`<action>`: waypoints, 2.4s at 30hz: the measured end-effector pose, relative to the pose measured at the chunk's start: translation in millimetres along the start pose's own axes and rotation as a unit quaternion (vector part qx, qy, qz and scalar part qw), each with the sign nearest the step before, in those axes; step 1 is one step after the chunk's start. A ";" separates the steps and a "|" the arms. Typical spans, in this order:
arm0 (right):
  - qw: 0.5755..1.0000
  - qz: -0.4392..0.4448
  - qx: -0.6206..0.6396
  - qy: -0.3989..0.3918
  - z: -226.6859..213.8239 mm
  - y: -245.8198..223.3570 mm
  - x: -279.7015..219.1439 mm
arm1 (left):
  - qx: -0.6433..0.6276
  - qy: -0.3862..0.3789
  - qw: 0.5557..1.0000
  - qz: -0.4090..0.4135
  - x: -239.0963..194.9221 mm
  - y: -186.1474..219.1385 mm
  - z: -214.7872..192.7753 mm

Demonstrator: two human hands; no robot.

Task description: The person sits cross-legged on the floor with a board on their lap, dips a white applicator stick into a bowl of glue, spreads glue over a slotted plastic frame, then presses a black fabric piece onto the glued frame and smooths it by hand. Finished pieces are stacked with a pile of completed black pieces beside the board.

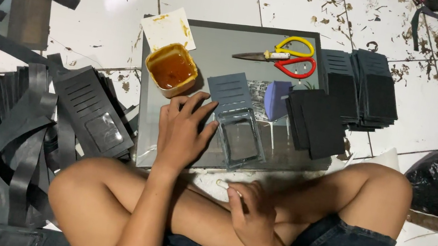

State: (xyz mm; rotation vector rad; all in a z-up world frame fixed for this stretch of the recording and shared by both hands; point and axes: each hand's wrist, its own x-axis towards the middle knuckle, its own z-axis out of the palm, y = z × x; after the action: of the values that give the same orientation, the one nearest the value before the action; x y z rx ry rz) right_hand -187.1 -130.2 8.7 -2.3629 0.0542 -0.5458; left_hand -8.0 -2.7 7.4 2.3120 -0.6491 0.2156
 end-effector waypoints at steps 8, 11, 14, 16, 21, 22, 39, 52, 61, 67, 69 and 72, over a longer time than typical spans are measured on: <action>0.959 0.256 -0.036 0.111 -27.9 60.6 1.4 | -0.002 -0.030 1.000 -0.004 1.6 1.0 -5.6; 0.950 0.271 -0.005 0.157 -35.2 56.1 35.2 | -0.004 -0.060 0.998 -0.013 0.8 -3.5 -3.5; 0.968 0.163 -0.088 0.167 -35.1 58.1 80.5 | -0.002 -0.083 0.996 -0.021 2.0 -7.1 -3.5; 0.976 0.069 -0.140 0.153 -30.1 63.2 111.5 | -0.003 -0.083 0.996 -0.020 2.4 -6.9 -4.7; 0.960 -0.083 -0.228 0.139 -6.5 91.4 180.3 | -0.006 -0.083 0.996 -0.011 2.1 -10.6 -2.9; 0.960 -0.085 -0.228 0.141 -1.7 98.0 186.5 | -0.004 -0.081 0.997 -0.010 2.2 -10.6 -2.6; 0.942 -0.125 -0.293 0.101 23.9 117.7 204.3 | -0.062 -0.045 0.997 -0.028 4.7 -8.0 -7.6; 0.935 -0.044 -0.316 0.153 -70.5 126.0 101.1 | -0.152 0.079 0.985 0.014 -7.7 -6.8 -2.1; 0.939 0.054 -0.315 0.126 -78.2 119.3 77.5 | -0.152 0.098 0.984 0.010 -26.6 25.5 -12.5; 0.954 0.072 -0.246 0.153 -73.9 121.8 74.2 | -0.150 0.111 0.982 -0.010 -52.6 43.7 -8.3; 0.969 0.062 -0.127 0.202 -75.9 119.9 73.6 | -0.157 0.102 0.982 -0.018 -56.9 53.6 -6.5; 0.972 0.141 -0.014 0.188 -95.6 92.9 67.6 | -0.209 0.068 0.975 -0.032 -57.0 90.4 -7.1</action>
State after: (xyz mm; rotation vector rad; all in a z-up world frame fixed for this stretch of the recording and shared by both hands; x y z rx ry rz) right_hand -153.5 -273.0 37.1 -2.1951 0.5623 -0.8442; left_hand -103.0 -31.5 47.9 1.8911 -0.4954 0.1850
